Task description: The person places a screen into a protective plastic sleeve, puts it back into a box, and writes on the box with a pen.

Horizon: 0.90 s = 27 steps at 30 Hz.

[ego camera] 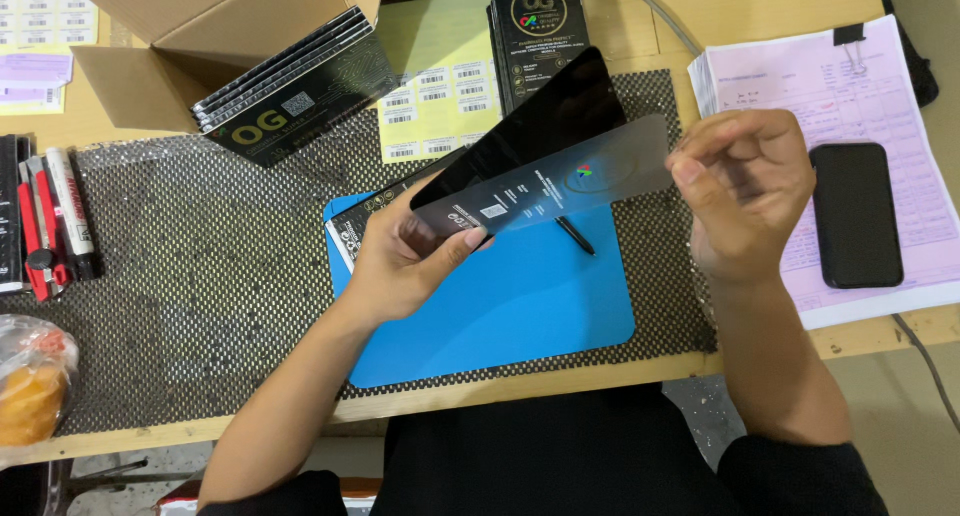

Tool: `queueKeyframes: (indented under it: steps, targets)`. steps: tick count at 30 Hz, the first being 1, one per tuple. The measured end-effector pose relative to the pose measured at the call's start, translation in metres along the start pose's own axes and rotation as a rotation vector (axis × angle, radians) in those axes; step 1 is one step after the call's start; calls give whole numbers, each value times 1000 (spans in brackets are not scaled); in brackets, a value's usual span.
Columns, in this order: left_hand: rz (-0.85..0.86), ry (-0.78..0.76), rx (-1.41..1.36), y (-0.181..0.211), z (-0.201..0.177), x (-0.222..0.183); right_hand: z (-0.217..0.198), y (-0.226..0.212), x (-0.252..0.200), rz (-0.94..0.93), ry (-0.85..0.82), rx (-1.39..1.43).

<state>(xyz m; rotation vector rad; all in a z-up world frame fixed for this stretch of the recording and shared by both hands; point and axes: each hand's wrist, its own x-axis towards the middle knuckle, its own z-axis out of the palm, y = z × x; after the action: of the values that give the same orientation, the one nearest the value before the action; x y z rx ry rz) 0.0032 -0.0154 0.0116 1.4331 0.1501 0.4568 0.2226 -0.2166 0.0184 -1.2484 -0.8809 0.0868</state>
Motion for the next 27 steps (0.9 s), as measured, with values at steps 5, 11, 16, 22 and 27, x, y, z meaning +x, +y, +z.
queueKeyframes:
  steps: [5, 11, 16, 22, 27]
  targets:
    - [-21, -23, 16, 4, 2, -1, -9, 16, 4, 100, 97, 36]
    - [5, 34, -85, -7, 2, -1, -13, 20, 6, 66, 127, -48]
    - [123, 223, -122, -17, 15, 1, 38, -1, -10, -34, -417, -201]
    - [78, 236, -84, -31, 16, -2, 61, -5, -21, -39, -829, -368]
    - [78, 234, -56, -42, 14, -6, 53, 6, -14, -44, -565, -490]
